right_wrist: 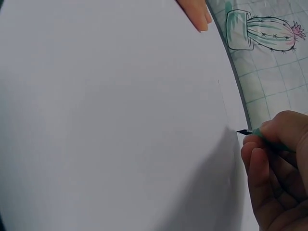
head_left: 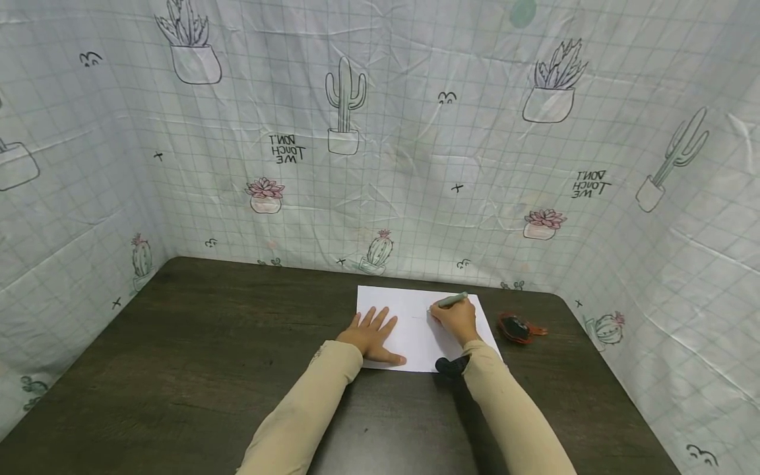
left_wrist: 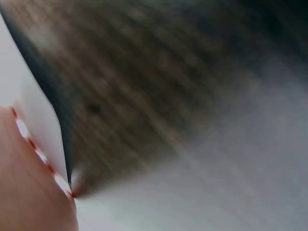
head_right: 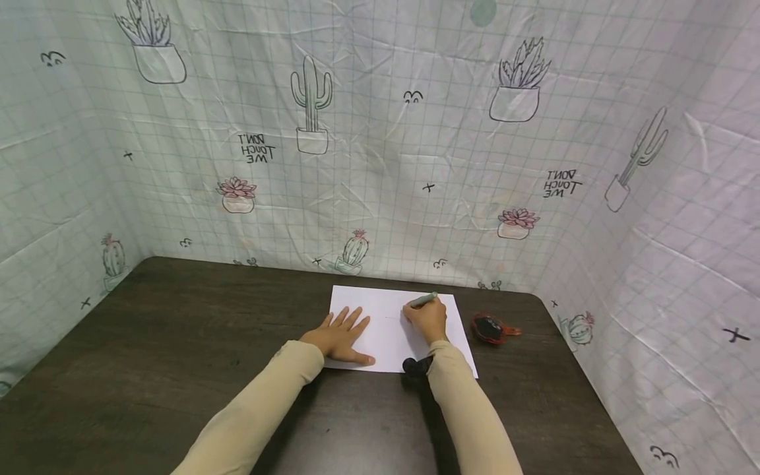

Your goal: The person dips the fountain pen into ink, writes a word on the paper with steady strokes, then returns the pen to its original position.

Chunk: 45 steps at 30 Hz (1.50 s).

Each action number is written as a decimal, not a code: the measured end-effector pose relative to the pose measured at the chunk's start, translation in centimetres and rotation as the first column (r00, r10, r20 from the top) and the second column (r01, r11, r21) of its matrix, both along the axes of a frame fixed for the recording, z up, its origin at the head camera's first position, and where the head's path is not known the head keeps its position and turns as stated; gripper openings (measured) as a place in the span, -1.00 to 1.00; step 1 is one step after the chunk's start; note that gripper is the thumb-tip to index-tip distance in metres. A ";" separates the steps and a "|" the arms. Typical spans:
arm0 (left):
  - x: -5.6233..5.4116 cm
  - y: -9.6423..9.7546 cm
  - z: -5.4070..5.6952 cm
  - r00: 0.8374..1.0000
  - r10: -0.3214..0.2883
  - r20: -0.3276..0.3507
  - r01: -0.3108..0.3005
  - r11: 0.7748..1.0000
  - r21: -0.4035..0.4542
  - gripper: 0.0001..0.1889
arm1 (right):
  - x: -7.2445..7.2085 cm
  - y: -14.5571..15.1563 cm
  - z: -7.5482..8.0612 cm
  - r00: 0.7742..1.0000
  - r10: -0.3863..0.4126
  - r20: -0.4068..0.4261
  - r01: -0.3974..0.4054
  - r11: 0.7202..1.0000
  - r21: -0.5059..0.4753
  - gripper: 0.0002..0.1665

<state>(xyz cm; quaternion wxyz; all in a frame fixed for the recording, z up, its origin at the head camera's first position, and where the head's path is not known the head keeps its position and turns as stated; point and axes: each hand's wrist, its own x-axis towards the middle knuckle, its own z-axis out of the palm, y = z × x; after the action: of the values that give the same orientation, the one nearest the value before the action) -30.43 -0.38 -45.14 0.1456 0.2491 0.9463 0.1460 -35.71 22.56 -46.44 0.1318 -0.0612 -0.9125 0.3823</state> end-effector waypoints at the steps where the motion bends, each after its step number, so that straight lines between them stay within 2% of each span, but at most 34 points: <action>1: -0.5 0.1 -0.8 1.000 0.002 0.000 -0.002 1.000 0.000 0.02 | 0.1 0.1 0.0 1.000 0.009 0.000 -0.009 1.000 0.006 -0.86; 5: -2.3 0.3 -3.5 1.000 0.006 -0.003 -0.006 1.000 0.010 0.09 | 0.6 0.2 0.1 0.999 0.046 -0.005 -0.046 0.999 0.029 -0.88; 6: -2.4 0.4 -3.7 1.000 0.008 -0.002 -0.008 1.000 0.009 0.10 | 0.7 0.3 0.1 0.998 0.056 -0.010 -0.055 0.998 0.033 -0.88; 16: -2.6 0.4 -3.7 1.000 -0.003 0.014 0.003 1.000 -0.003 0.09 | 1.9 0.1 0.0 0.992 0.124 -0.023 -0.123 0.991 0.060 -0.89; 23: -2.7 0.3 -3.9 1.000 -0.004 0.010 0.004 1.000 -0.014 0.10 | 2.7 0.0 -0.2 0.987 0.161 -0.014 -0.160 0.986 0.045 -0.93; 33: -2.3 0.3 -3.0 1.000 -0.002 0.028 0.002 1.000 -0.001 0.10 | 3.7 -0.2 0.1 0.978 0.205 -0.028 -0.203 0.978 0.056 -0.94; 45: -2.6 0.3 -3.3 0.999 -0.006 0.035 0.006 1.000 -0.011 0.08 | 4.8 -0.8 0.2 0.967 0.252 -0.037 -0.249 0.967 0.057 -0.96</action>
<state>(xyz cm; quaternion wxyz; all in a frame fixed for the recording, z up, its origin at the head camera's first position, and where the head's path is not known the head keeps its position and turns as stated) -33.01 -0.12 -48.43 0.1639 0.2485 0.9437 0.1445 -30.88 21.74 -46.20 0.1041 0.0664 -0.9194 0.3733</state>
